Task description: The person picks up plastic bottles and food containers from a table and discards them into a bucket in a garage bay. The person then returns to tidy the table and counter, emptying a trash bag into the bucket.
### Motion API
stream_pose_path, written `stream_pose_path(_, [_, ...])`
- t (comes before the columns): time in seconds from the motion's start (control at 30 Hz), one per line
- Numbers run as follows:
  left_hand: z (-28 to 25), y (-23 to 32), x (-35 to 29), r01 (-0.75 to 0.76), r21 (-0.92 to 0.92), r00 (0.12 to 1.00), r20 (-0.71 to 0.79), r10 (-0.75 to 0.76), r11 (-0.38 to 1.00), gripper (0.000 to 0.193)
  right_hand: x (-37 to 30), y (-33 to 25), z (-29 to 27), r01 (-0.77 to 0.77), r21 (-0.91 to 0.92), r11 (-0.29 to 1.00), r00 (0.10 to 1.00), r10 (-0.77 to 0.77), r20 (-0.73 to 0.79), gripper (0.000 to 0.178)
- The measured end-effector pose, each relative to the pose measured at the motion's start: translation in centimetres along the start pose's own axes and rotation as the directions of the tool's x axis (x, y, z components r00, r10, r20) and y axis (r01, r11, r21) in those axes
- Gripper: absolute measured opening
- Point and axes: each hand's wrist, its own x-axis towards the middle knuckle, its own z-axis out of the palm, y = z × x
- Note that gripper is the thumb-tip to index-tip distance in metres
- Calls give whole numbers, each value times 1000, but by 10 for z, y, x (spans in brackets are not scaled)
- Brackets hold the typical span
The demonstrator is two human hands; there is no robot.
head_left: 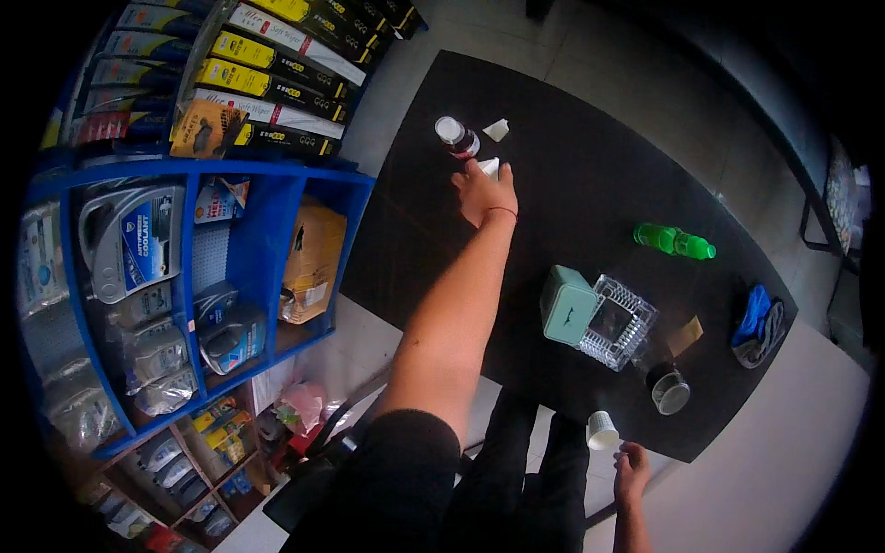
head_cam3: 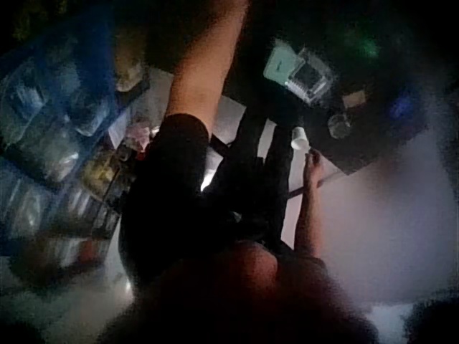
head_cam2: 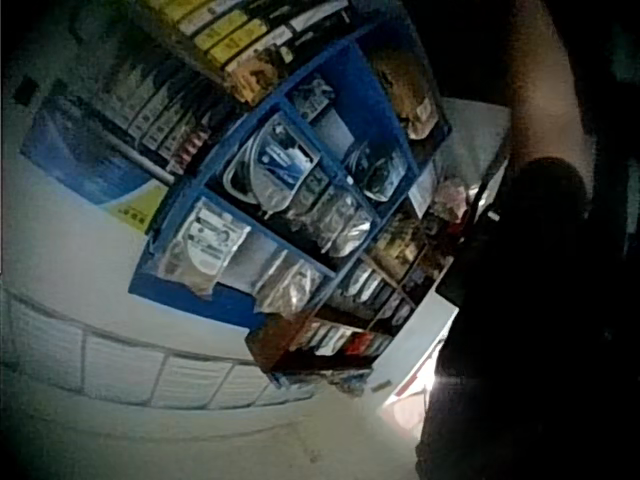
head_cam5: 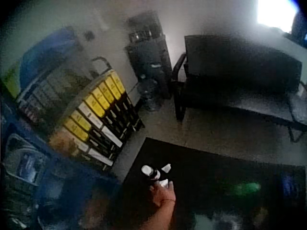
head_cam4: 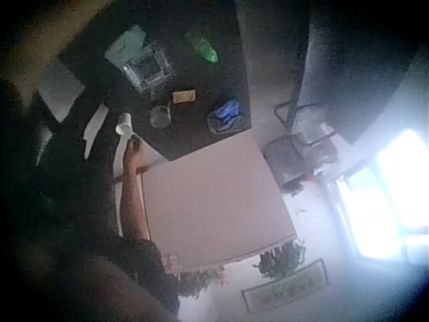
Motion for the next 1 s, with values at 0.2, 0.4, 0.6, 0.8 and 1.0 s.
stream_pose_path(0.2, [3, -11, 2, -167, -110, 982, 66, 174, 980, 44, -6, -17, 7, -65, 61, 996, 998, 65, 12, 18])
stream_pose_path(0.4, [-9, 28, 11, -554, -112, 822, 87, 563, 825, 40, -8, -11, 15, -92, 18, 996, 992, 90, 84, 17])
stream_pose_path(0.6, [19, 62, 55, -447, 203, 887, 229, 401, 871, 40, -6, -1, 14, -99, 90, 991, 989, 89, 115, 19])
stream_pose_path(0.8, [17, 14, -9, -575, 76, 809, 200, 552, 815, 31, -6, 8, 12, -137, 83, 987, 986, 128, 107, 19])
stream_pose_path(1.0, [-26, -71, -55, -581, 210, 804, 301, 513, 786, 42, -7, -5, 21, -149, 49, 988, 979, 141, 146, 21])
